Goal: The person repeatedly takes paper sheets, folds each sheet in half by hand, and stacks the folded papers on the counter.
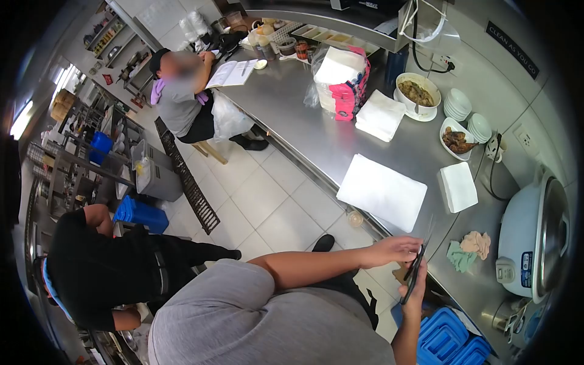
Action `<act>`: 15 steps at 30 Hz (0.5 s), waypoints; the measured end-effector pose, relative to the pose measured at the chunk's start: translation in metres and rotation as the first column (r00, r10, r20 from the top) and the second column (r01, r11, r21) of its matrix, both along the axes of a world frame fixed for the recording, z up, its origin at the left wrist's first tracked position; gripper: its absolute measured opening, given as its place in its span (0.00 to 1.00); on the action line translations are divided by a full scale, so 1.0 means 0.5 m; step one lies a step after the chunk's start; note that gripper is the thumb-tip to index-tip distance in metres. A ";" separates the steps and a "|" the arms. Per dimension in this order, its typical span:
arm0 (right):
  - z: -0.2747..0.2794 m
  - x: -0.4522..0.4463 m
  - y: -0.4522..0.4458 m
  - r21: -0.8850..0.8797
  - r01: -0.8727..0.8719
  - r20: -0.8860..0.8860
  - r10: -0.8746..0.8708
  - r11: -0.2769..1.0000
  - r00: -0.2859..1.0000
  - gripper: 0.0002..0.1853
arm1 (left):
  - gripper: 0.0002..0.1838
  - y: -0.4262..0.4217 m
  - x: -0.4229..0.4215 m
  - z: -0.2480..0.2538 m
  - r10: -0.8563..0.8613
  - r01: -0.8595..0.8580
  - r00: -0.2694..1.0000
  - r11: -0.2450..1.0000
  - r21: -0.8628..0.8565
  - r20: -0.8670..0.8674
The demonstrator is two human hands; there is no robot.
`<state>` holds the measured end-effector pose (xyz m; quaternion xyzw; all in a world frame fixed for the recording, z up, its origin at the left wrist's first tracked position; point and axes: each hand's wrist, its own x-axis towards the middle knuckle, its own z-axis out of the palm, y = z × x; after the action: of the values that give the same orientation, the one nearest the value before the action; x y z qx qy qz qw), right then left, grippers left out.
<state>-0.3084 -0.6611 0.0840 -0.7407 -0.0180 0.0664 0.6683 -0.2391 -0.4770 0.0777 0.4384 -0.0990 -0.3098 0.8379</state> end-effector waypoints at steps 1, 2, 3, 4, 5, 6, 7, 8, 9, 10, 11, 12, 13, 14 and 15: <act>0.008 0.009 0.017 0.005 -0.006 -0.043 0.006 1.000 0.999 0.63 | 0.28 -0.009 0.013 -0.001 -0.040 0.038 0.998 0.998 -0.047 -0.045; 0.013 0.010 0.025 0.074 -0.012 -0.099 0.019 0.997 0.995 0.61 | 0.21 -0.023 0.032 -0.030 -0.032 0.032 0.998 0.999 0.008 -0.045; 0.020 0.016 0.031 0.144 -0.014 -0.149 0.035 0.990 0.988 0.59 | 0.19 -0.021 0.042 -0.029 -0.047 0.047 0.998 0.999 0.008 -0.040; 0.030 0.023 0.040 0.215 -0.012 -0.196 0.055 0.977 0.979 0.58 | 0.17 -0.018 0.051 -0.028 -0.061 0.062 0.998 0.998 0.011 -0.033; 0.046 0.023 0.050 0.289 -0.040 -0.218 0.106 0.956 0.970 0.57 | 0.16 -0.016 0.058 -0.029 -0.077 0.077 0.997 0.997 0.013 -0.030; 0.072 0.020 0.065 0.364 -0.062 -0.239 0.158 0.929 0.958 0.56 | 0.13 -0.012 0.058 -0.023 -0.068 0.068 0.996 0.998 -0.005 -0.061; 0.084 0.019 0.073 0.439 -0.079 -0.258 0.210 0.895 0.943 0.55 | 0.13 -0.003 0.060 -0.022 -0.088 0.085 0.992 0.996 -0.034 -0.091; 0.078 0.015 0.071 0.470 -0.088 -0.302 0.254 0.878 0.919 0.56 | 0.13 0.008 0.064 -0.020 -0.108 0.101 0.987 0.993 -0.061 -0.121; 0.074 0.009 0.074 0.503 -0.067 -0.331 0.264 0.862 0.906 0.56 | 0.12 0.016 0.067 -0.021 -0.128 0.116 0.981 0.989 -0.088 -0.149; 0.073 0.001 0.080 0.534 -0.046 -0.359 0.275 0.844 0.892 0.56 | 0.12 0.020 0.067 -0.026 -0.127 0.115 0.976 0.991 -0.075 -0.179; 0.070 -0.007 0.082 0.563 -0.023 -0.384 0.286 0.826 0.878 0.56 | 0.12 0.024 0.066 -0.036 -0.126 0.115 0.970 0.991 -0.062 -0.208; 0.057 -0.013 0.080 0.609 0.013 -0.415 0.304 0.793 0.857 0.56 | 0.12 0.030 0.068 -0.034 -0.125 0.116 0.964 0.992 -0.050 -0.236; 0.051 -0.016 0.077 0.632 -0.004 -0.387 0.320 0.775 0.864 0.52 | 0.13 0.034 0.069 -0.031 -0.160 0.145 0.949 0.987 -0.073 -0.271; 0.046 -0.017 0.077 0.655 -0.023 -0.358 0.337 0.755 0.871 0.48 | 0.14 0.040 0.069 -0.030 -0.193 0.172 0.932 0.980 -0.096 -0.306; 0.049 -0.018 0.085 0.679 -0.042 -0.329 0.355 0.733 0.875 0.44 | 0.15 0.051 0.068 -0.017 -0.225 0.196 0.913 0.974 -0.119 -0.340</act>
<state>-0.3176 -0.6188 0.1086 -0.4195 0.0291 0.2932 0.8586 -0.2051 -0.4515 0.0693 0.3282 -0.0071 -0.4670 0.8211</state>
